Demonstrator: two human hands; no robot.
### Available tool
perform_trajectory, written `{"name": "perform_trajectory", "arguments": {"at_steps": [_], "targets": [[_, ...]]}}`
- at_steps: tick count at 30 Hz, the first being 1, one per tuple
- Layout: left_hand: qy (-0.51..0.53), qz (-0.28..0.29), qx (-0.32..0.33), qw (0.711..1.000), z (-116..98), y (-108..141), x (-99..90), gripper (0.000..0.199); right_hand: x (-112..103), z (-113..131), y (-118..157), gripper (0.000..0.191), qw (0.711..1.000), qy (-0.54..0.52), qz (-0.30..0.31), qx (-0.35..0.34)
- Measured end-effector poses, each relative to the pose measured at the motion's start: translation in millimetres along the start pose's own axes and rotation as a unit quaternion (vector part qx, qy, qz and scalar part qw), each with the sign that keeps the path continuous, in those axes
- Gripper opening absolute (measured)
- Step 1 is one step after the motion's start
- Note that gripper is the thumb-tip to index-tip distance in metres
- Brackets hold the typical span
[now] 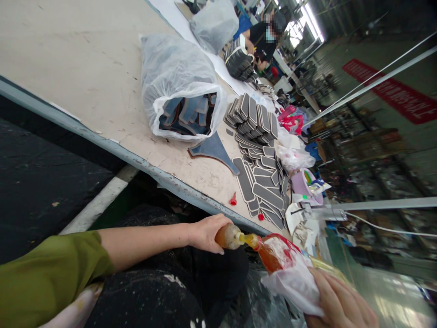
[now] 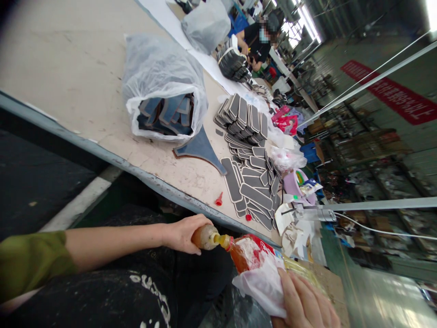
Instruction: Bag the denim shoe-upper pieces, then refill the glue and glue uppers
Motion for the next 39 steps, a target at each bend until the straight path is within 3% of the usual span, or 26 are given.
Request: {"name": "perform_trajectory", "arguments": {"at_steps": [18, 32, 39], "targets": [[0.009, -0.004, -0.004, 1.000, 0.7, -0.8, 0.8, 0.074, 5.4, 4.1, 4.7, 0.036, 0.999, 0.008, -0.019, 0.025], [0.006, 0.003, -0.006, 1.000, 3.1, 0.2, 2.4, 0.075, 10.6, 8.9, 15.0, 0.040, 0.999, 0.028, -0.021, 0.012], [0.007, 0.002, -0.009, 1.000, 1.6, 1.8, 0.5, 0.074, 7.3, 9.7, 5.2, 0.040, 0.999, 0.040, -0.018, -0.009]]}}
Point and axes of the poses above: each hand's wrist, its own y-axis away from the middle knuckle, its own x-axis out of the palm, z = x × y, the point moved 5 cm from there along -y, towards the middle knuckle, and after that the axes turned 4 degrees about -x, right-handed, at the moved point
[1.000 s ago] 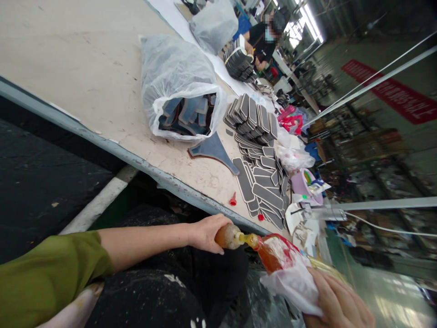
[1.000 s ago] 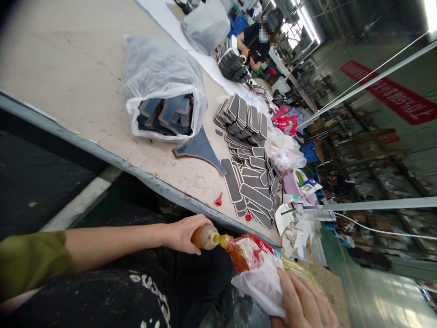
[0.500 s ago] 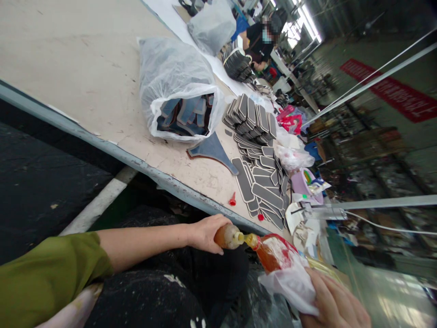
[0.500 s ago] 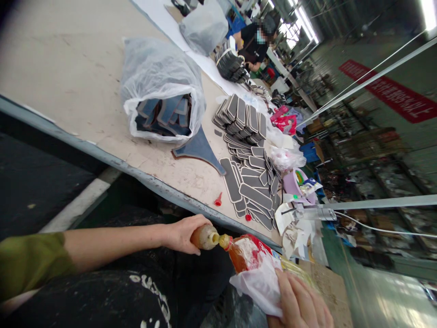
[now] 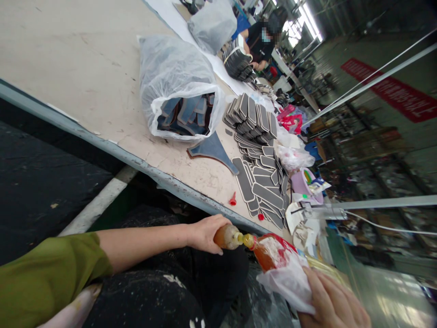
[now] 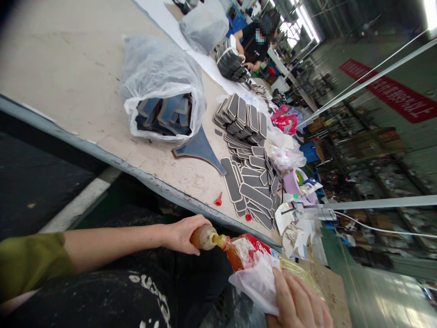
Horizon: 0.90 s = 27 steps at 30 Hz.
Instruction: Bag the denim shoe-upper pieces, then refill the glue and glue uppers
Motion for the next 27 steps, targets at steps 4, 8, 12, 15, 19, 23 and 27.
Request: {"name": "perform_trajectory", "arguments": {"at_steps": [4, 8, 12, 15, 19, 23, 27], "targets": [[-0.002, 0.001, 0.002, 1.000, 1.8, 0.2, 0.1, 0.073, -3.8, 0.9, -6.8, 0.039, 1.000, 0.017, -0.009, -0.008], [-0.003, 0.000, 0.003, 1.000, 3.9, 0.4, 0.1, 0.074, -7.5, 0.9, -10.3, 0.041, 1.000, 0.018, -0.002, 0.013], [-0.005, 0.001, -0.002, 1.000, 4.6, 0.7, 0.2, 0.074, -9.8, 0.9, -10.4, 0.040, 0.999, 0.023, 0.001, 0.031], [-0.002, -0.001, -0.002, 1.000, 4.1, 0.8, 0.0, 0.074, -9.7, 0.3, -9.3, 0.040, 1.000, 0.016, 0.000, 0.023], [0.010, -0.009, 0.002, 1.000, 3.4, 0.9, -1.2, 0.075, -8.9, -1.3, -9.5, 0.039, 0.999, 0.003, -0.009, 0.034], [0.014, -0.013, 0.005, 1.000, 3.3, 0.9, -1.9, 0.075, -6.5, 0.5, -9.5, 0.037, 0.997, -0.022, -0.013, 0.068], [0.014, -0.017, 0.009, 1.000, 3.0, 0.3, -2.3, 0.077, -4.7, 6.7, -5.3, 0.034, 0.994, -0.022, -0.025, 0.106]]}}
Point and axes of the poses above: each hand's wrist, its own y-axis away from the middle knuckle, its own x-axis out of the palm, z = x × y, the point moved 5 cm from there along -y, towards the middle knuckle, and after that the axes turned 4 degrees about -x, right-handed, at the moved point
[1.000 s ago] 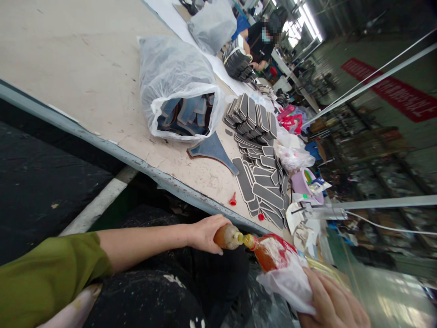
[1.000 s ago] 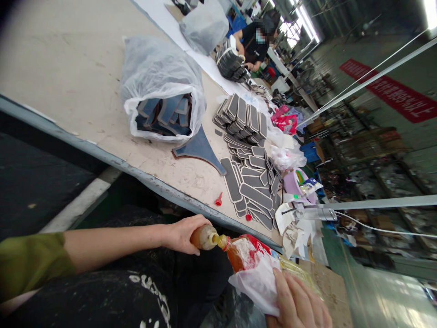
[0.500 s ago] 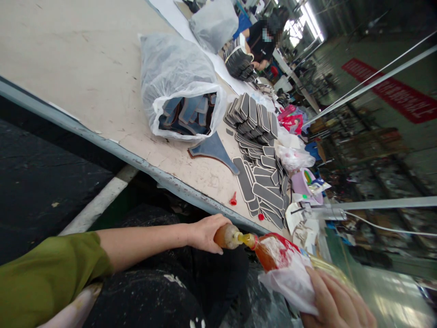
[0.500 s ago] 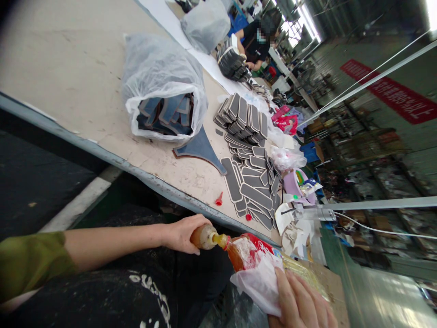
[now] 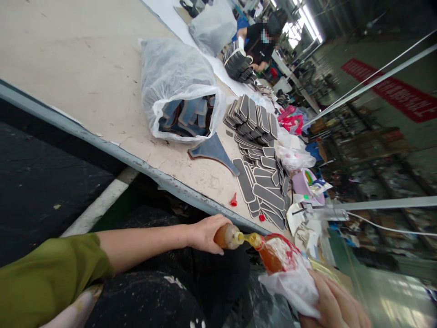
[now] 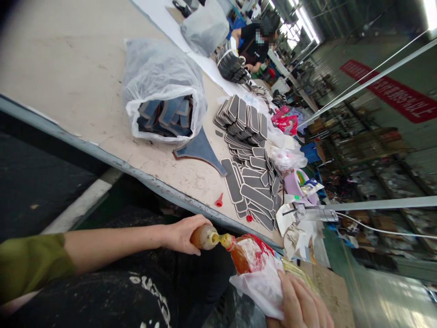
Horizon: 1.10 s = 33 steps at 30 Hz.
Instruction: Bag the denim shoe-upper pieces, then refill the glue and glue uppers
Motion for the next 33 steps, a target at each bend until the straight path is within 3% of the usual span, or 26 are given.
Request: {"name": "perform_trajectory", "arguments": {"at_steps": [12, 17, 26, 30, 33], "targets": [[0.002, -0.011, -0.011, 1.000, -8.4, -2.2, -4.7, 0.076, 28.7, 34.5, 26.1, 0.021, 0.977, -0.045, -0.066, 0.196], [-0.003, -0.023, -0.017, 1.000, -11.5, -1.7, -8.1, 0.074, 47.3, 55.1, 36.2, 0.033, 0.956, -0.101, -0.074, 0.265], [-0.015, -0.026, -0.027, 0.999, -16.3, -0.5, -11.3, 0.075, 76.7, 72.7, 61.1, 0.033, 0.957, -0.131, -0.067, 0.249], [-0.030, -0.023, -0.035, 0.999, -16.9, 0.8, -12.9, 0.072, 73.9, 73.9, 61.9, 0.030, 0.950, -0.116, -0.072, 0.280], [-0.046, -0.027, -0.028, 0.998, -16.5, 1.7, -13.8, 0.071, 66.2, 73.9, 59.8, 0.031, 0.964, -0.082, -0.077, 0.241]]}}
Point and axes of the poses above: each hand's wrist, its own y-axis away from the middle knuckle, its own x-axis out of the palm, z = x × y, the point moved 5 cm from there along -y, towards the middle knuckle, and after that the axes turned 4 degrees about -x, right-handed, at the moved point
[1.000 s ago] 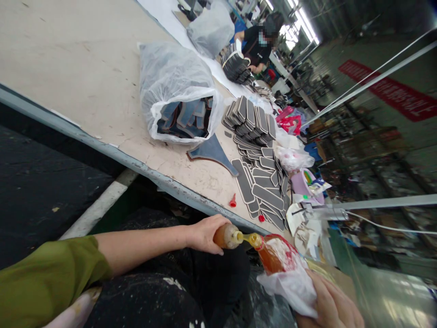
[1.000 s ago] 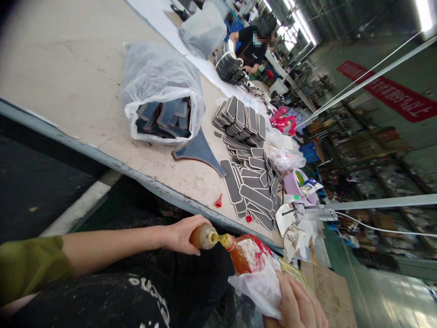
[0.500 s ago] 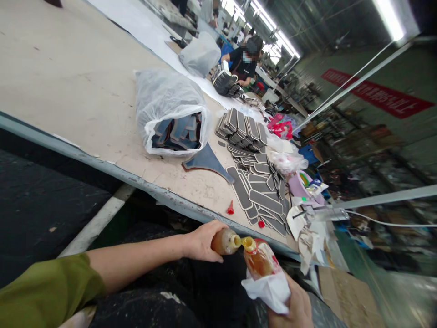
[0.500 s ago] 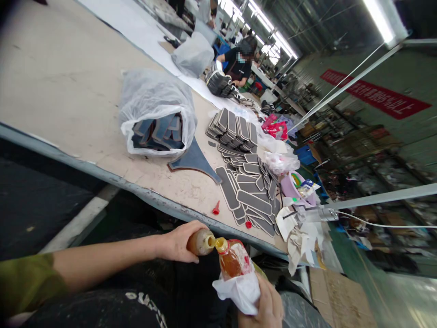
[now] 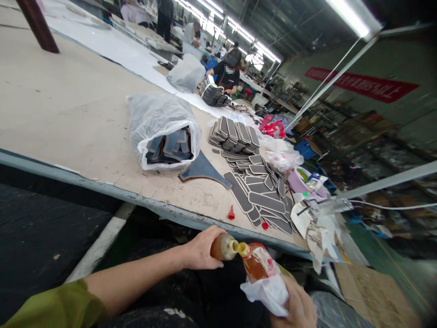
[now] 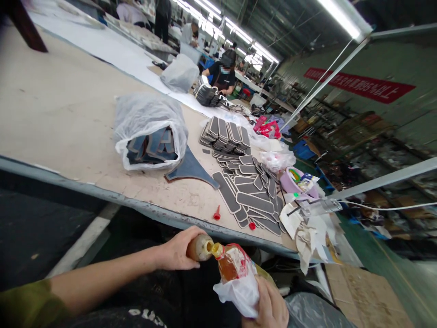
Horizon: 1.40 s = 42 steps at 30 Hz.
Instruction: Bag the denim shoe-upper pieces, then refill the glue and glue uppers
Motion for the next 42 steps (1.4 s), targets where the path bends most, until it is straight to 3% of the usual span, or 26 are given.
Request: {"name": "perform_trajectory", "arguments": {"at_steps": [5, 10, 15, 22, 27, 32, 37, 42], "targets": [[-0.010, -0.012, -0.001, 1.000, -0.5, 0.7, -1.7, 0.068, -8.7, -2.5, -1.9, 0.033, 0.999, 0.029, 0.011, -0.020], [-0.014, -0.012, -0.005, 1.000, -0.7, 0.4, -1.5, 0.069, -11.3, -2.4, -2.0, 0.037, 1.000, -0.009, 0.000, 0.013], [-0.013, -0.005, -0.012, 1.000, -2.1, 2.0, 1.3, 0.069, -8.3, 2.5, -4.2, 0.033, 0.999, 0.024, 0.024, -0.024], [-0.018, -0.002, -0.012, 1.000, -7.4, -0.9, -1.7, 0.069, -11.1, -0.3, -1.4, 0.034, 1.000, 0.008, 0.010, 0.013], [-0.020, -0.007, -0.006, 1.000, -10.4, -4.4, -5.8, 0.067, -6.9, 0.3, -4.7, 0.036, 0.999, 0.040, 0.011, 0.001], [-0.029, -0.001, -0.016, 0.999, -11.0, -9.1, -11.0, 0.067, 1.7, -1.6, -7.0, 0.039, 1.000, -0.015, 0.009, 0.011], [-0.048, 0.000, -0.014, 0.999, -7.2, -16.4, -13.5, 0.067, 7.3, -1.4, -14.6, 0.044, 0.999, 0.036, 0.016, -0.006], [-0.072, 0.006, -0.002, 0.997, -5.2, -25.2, -16.3, 0.069, 14.8, -11.1, -18.2, 0.044, 1.000, -0.011, 0.000, 0.002]]}}
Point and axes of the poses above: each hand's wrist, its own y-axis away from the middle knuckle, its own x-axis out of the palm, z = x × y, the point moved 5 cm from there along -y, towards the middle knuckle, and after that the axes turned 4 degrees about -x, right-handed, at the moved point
